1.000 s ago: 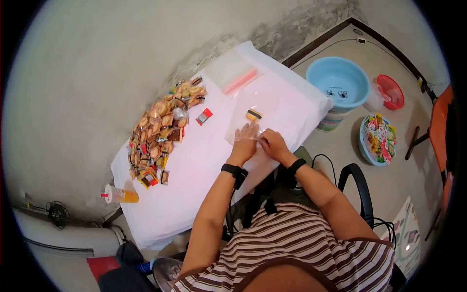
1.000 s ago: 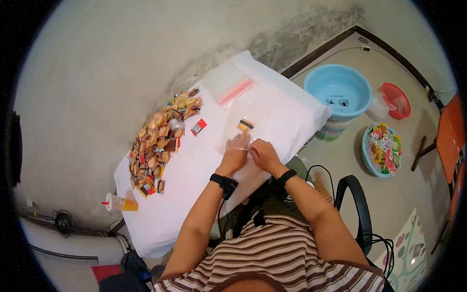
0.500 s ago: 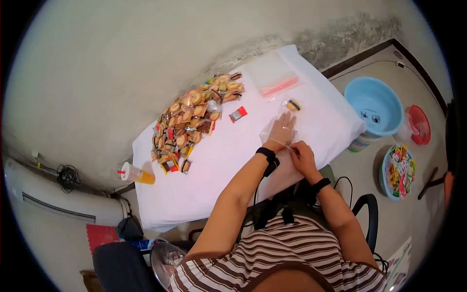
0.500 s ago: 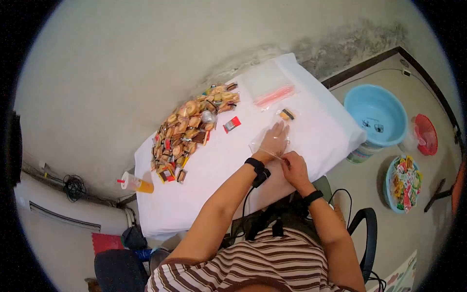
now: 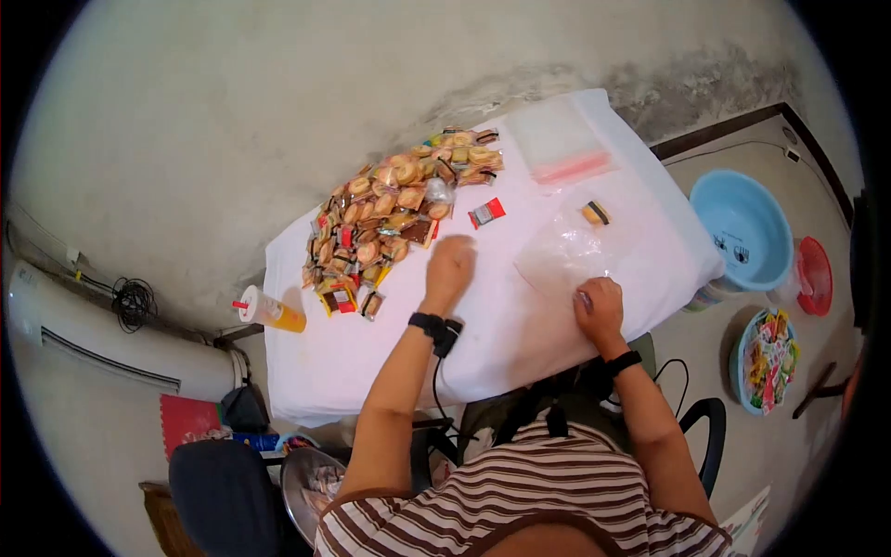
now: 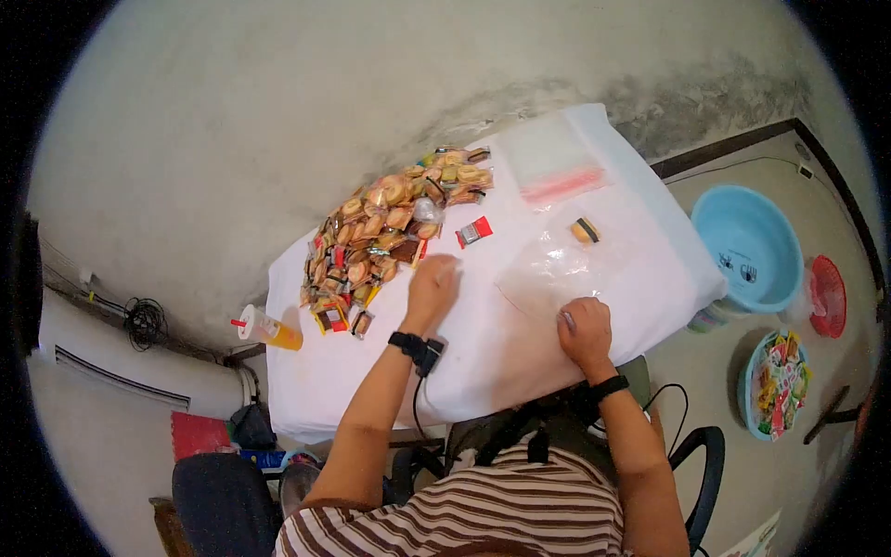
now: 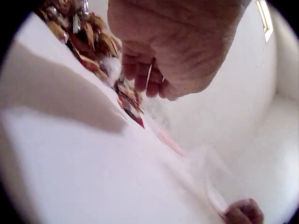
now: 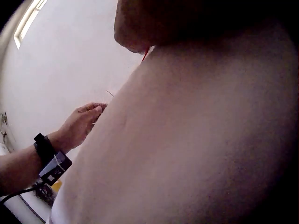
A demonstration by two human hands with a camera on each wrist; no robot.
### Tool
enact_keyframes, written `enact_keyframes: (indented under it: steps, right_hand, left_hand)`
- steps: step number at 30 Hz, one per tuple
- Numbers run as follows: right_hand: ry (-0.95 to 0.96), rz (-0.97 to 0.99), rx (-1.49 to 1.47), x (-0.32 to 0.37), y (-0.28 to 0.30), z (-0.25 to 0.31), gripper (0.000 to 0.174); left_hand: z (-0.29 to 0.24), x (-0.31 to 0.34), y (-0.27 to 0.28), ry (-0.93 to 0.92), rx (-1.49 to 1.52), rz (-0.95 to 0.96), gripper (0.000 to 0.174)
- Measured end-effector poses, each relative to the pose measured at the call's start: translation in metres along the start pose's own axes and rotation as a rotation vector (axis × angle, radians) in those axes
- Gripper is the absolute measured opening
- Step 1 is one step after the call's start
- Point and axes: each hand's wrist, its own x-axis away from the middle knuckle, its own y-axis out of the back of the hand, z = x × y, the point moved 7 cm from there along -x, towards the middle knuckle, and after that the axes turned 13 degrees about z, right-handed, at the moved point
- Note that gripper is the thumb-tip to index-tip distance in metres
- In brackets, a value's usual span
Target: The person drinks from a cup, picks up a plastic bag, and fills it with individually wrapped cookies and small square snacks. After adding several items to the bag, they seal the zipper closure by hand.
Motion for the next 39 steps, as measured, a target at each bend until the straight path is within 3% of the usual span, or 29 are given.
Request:
enact_keyframes:
  steps: [1,7,13,18,21,23,24,26,28,34,36,39]
  right_hand:
    - [0.006,0.003,-0.002,0.001,-0.001,0.001,0.018]
    - [0.042,0.023,0.001,0.003,-0.003,0.003,0.019]
    - [0.047,0.018,0.028,0.002,-0.004,0.001,0.019]
    - [0.059,0.043,0.046,0.001,-0.003,0.006,0.018]
    - [0.064,0.041,0.034,0.001,-0.003,0.007,0.018]
    - [0.058,0.052,0.025,0.001,-0.003,0.007,0.018]
    - [0.058,0.051,0.04,0.001,-0.003,0.007,0.017]
    - [0.061,0.049,0.055,0.001,-0.003,0.008,0.016]
    - [0.052,0.051,0.06,0.0,-0.002,0.009,0.015]
    - [0.054,0.053,0.067,0.0,-0.004,0.01,0.012]
    - [0.051,0.064,0.067,-0.001,-0.004,0.011,0.012]
    - [0.054,0.066,0.072,-0.002,-0.003,0.014,0.012]
  left_hand:
    - [0.014,-0.005,0.011,0.088,-0.093,-0.049,0.023]
    - [0.051,-0.032,0.04,0.177,-0.284,-0.274,0.035]
    - [0.053,-0.02,0.012,0.196,-0.197,-0.152,0.046]
    - [0.067,0.003,0.04,0.187,-0.261,-0.259,0.055]
    - [0.075,0.019,0.078,0.307,-0.362,-0.376,0.063]
    - [0.097,0.03,0.095,0.576,-0.415,-0.368,0.071]
    - [0.107,0.033,0.099,0.578,-0.414,-0.369,0.071]
    - [0.142,0.038,0.089,0.745,-0.301,-0.165,0.074]
    - [0.14,0.041,0.09,0.735,-0.342,-0.16,0.073]
    - [0.104,0.049,0.077,0.391,-0.306,-0.237,0.066]
    - [0.094,0.057,0.074,0.359,-0.234,-0.229,0.066]
    - [0.08,0.065,0.057,0.329,-0.151,-0.04,0.062]
